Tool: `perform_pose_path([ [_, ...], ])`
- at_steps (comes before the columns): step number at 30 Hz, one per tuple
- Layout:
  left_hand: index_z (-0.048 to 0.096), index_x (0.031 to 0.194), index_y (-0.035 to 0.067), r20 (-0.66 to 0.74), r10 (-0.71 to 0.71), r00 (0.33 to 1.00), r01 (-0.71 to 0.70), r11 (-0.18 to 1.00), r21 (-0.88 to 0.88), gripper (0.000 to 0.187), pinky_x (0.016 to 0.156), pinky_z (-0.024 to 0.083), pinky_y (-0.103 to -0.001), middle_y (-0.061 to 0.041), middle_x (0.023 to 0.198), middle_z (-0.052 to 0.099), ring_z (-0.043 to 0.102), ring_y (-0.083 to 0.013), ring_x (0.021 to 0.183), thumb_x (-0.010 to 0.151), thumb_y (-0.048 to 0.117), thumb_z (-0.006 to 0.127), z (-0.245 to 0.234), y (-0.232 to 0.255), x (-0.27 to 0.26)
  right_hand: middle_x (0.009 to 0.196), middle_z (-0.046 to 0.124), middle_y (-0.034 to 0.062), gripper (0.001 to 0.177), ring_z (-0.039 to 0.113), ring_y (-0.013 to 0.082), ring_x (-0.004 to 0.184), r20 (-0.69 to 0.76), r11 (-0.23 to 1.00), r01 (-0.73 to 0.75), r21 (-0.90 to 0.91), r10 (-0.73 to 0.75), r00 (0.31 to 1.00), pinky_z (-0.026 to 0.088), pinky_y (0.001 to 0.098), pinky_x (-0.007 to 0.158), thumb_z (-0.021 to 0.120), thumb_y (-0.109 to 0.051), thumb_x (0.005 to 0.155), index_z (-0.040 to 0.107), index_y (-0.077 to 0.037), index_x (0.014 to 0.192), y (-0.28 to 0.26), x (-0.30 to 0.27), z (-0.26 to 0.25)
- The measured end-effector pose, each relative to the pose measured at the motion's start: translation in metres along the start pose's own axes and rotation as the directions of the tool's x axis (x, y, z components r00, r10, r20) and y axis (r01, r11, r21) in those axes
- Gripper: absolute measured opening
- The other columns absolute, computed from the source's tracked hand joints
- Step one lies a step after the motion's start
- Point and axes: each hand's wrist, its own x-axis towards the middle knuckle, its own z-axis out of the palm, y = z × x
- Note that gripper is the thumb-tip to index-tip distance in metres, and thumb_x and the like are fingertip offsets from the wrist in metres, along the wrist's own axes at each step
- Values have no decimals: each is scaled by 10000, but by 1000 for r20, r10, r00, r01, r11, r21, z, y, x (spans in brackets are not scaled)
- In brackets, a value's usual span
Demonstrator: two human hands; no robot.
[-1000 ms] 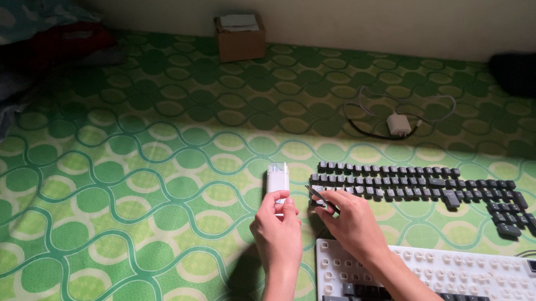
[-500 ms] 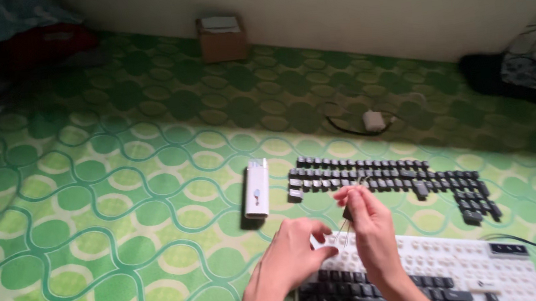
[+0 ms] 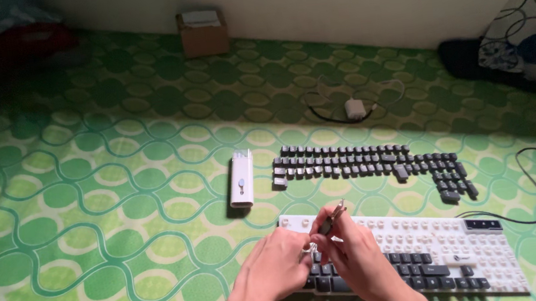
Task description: The person assembles a mechanical keyboard by inserting black keycaps into a white keyboard base. They use a metal keycap puller to remove and reposition keycaps, working systematically across the keyboard layout. The keycaps are arranged in rows on the green patterned surface next to the keyboard.
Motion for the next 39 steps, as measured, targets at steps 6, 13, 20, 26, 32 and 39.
perform_pose_path([
  [6, 721, 956, 56, -69, 68, 995, -65, 997, 50, 159, 844, 553, -467, -150, 1010, 704, 684, -356, 1000, 845, 164, 754, 13, -10, 4, 826, 694, 87, 157, 678, 202, 633, 30, 987, 110, -114, -107, 994, 560, 334, 578, 644, 18, 932, 562, -4, 1063, 13, -7, 3],
  [13, 742, 982, 71, -52, -20, 998, 23, 999, 44, 215, 894, 546, -459, -113, 1134, 627, 658, -339, 1067, 780, 106, 806, 19, -10, 1, 889, 680, 118, 248, 680, 269, 715, 58, 964, 170, -205, -162, 985, 549, 372, 645, 660, 59, 884, 570, -15, 1102, 23, -13, 7],
  [20, 750, 977, 78, -132, 15, 991, -16, 1000, -13, 207, 889, 544, -452, -99, 1137, 643, 655, -331, 1065, 774, 49, 778, 30, -24, 4, 989, 728, 93, 225, 757, 198, 819, -11, 948, 283, -149, -287, 958, 587, 304, 733, 631, 54, 885, 652, -15, 1098, 56, -23, 22],
  [26, 725, 968, 68, -148, 51, 988, -43, 998, 54, 210, 885, 538, -471, -115, 1114, 638, 646, -343, 1061, 765, 48, 776, 29, -22, 1, 965, 744, 71, 187, 619, 109, 724, -85, 928, 21, 373, 12, 996, 546, 272, 669, 629, 2, 960, 684, 63, 1128, 85, -26, 28],
  [32, 644, 1033, 37, -101, 76, 992, -63, 991, 119, 267, 848, 542, -483, -137, 1148, 591, 605, -346, 1112, 800, 78, 767, 38, -23, 7, 978, 731, 70, 211, 634, 110, 743, -74, 884, -3, 467, 42, 996, 544, 264, 685, 648, -51, 968, 678, 71, 1138, 102, -27, 25],
  [39, 627, 1025, 15, -167, 219, 961, -203, 973, 109, 171, 857, 538, -482, -156, 1050, 678, 669, -355, 1032, 918, 137, 678, 53, -24, 17, 1037, 699, 153, 213, 645, 166, 790, -187, 714, 35, 699, 135, 973, 542, 322, 732, 600, -75, 1011, 648, 78, 1151, 108, -18, 15],
])
